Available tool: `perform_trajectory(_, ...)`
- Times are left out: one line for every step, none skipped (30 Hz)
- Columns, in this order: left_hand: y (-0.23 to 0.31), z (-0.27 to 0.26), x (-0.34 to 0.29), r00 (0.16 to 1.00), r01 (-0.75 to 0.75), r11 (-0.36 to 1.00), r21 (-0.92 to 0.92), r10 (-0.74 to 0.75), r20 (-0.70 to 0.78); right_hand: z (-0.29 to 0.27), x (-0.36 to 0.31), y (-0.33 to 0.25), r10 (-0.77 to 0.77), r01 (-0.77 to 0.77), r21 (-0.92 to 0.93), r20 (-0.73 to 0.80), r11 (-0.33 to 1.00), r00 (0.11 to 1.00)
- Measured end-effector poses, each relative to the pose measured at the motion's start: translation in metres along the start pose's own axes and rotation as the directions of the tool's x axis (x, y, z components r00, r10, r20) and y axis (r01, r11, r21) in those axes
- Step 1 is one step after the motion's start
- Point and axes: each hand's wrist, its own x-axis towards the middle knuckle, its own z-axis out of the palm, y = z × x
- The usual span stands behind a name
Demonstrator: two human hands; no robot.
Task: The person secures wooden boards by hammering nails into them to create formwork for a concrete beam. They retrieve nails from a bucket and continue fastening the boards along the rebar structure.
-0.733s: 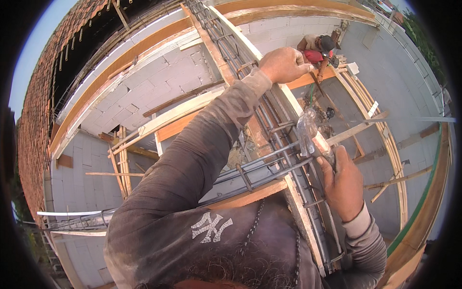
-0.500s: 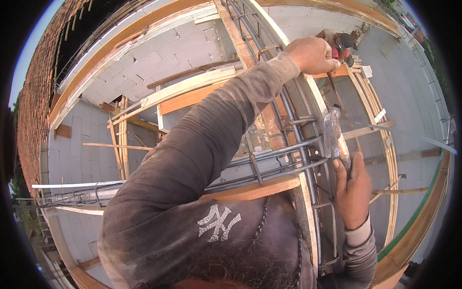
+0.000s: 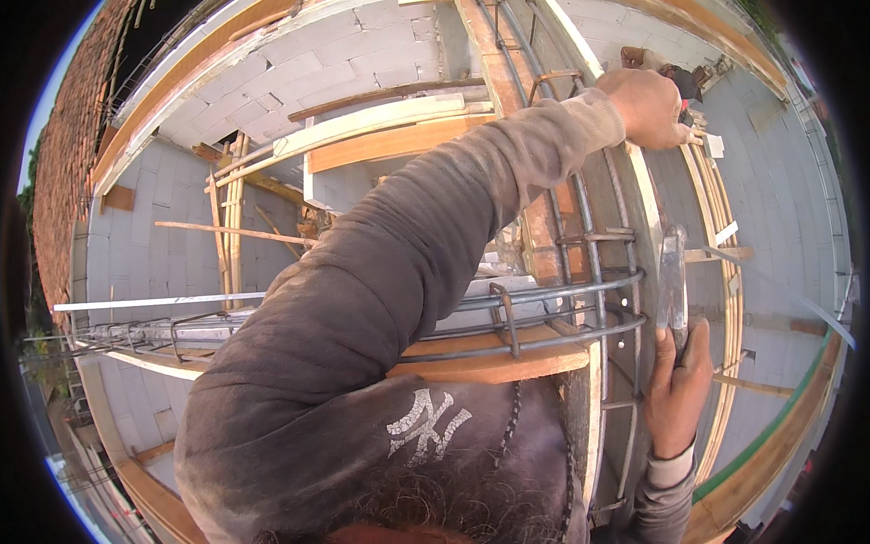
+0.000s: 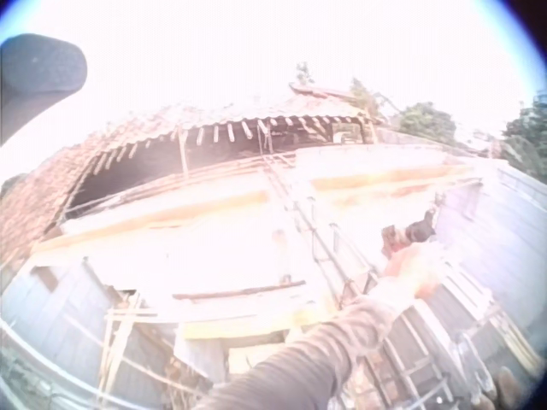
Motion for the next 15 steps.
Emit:
perform_trajectory(0.001, -0.002, 0.0, 1.0, 0.003, 1.0, 0.017, -0.003, 0.01, 0.0, 0.001, 0.001, -0.013, 0.013, 0.006, -0.006, 1.0, 1.0)
perform_trajectory(0.001, -0.005, 0.0, 1.0, 0.002, 0.999, 0.033, -0.002, 0.02, 0.001, 0.003, 0.002, -0.024, 0.024, 0.011, -0.014, 1.0, 1.0)
perform_trajectory(0.0, 0.002, 0.005, 1.0, -0.025, 0.998, 0.054, 0.026, -0.013, -0.002, 0.001, 0.001, -0.001, 0.001, 0.012, 0.005, 1.0, 1.0)
perform_trajectory(-0.008, 0.008, 0.006, 0.996, -0.029, 0.995, 0.099, 0.036, -0.076, -0.001, 0.006, 0.002, 0.015, -0.015, 0.02, 0.032, 1.0, 0.999)
perform_trajectory(-0.012, 0.007, 0.004, 0.991, -0.061, 0.989, 0.136, 0.076, -0.111, -0.002, 0.007, 0.002, 0.051, -0.052, 0.022, 0.058, 0.998, 0.997)
perform_trajectory(-0.016, 0.006, 0.002, 0.98, -0.12, 0.988, 0.095, 0.133, -0.149, -0.003, 0.009, 0.0, 0.072, -0.074, 0.035, 0.067, 0.997, 0.995)
perform_trajectory(-0.013, -0.003, -0.001, 0.983, -0.153, 0.988, 0.017, 0.154, -0.102, -0.004, 0.01, -0.003, 0.094, -0.098, 0.049, 0.072, 0.994, 0.993)
perform_trajectory(-0.012, -0.013, -0.002, 0.984, -0.172, 0.984, -0.05, 0.169, -0.062, -0.005, 0.009, -0.004, 0.109, -0.113, 0.037, 0.082, 0.993, 0.991)
perform_trajectory(-0.015, -0.014, -0.003, 0.992, -0.11, 0.985, -0.136, 0.1, -0.081, -0.005, 0.012, -0.003, 0.099, -0.104, 0.038, 0.098, 0.994, 0.99)
perform_trajectory(-0.015, -0.014, -0.006, 0.985, -0.15, 0.974, -0.172, 0.133, -0.105, -0.007, 0.011, -0.002, 0.107, -0.111, 0.034, 0.108, 0.993, 0.988)
perform_trajectory(-0.027, 0.009, 0.007, 0.96, -0.232, 0.965, -0.122, 0.207, -0.189, -0.005, 0.009, 0.0, 0.121, -0.125, 0.03, 0.096, 0.992, 0.988)
perform_trajectory(-0.021, 0.004, 0.007, 0.96, -0.265, 0.95, -0.167, 0.243, -0.141, -0.006, 0.006, 0.002, 0.125, -0.127, 0.03, 0.084, 0.991, 0.989)
perform_trajectory(-0.021, 0.011, 0.008, 0.922, -0.321, 0.946, 0.039, 0.322, -0.215, -0.006, 0.004, 0.003, 0.127, -0.129, 0.03, 0.074, 0.991, 0.989)
perform_trajectory(-0.01, 0.009, 0.004, 0.917, -0.398, 0.842, -0.365, 0.349, -0.195, -0.007, 0.002, 0.005, 0.129, -0.132, 0.039, 0.082, 0.99, 0.988)
perform_trajectory(-0.012, 0.005, 0.0, 0.902, -0.421, 0.877, -0.233, 0.376, -0.214, -0.008, 0.001, 0.005, 0.124, -0.129, 0.046, 0.09, 0.991, 0.988)
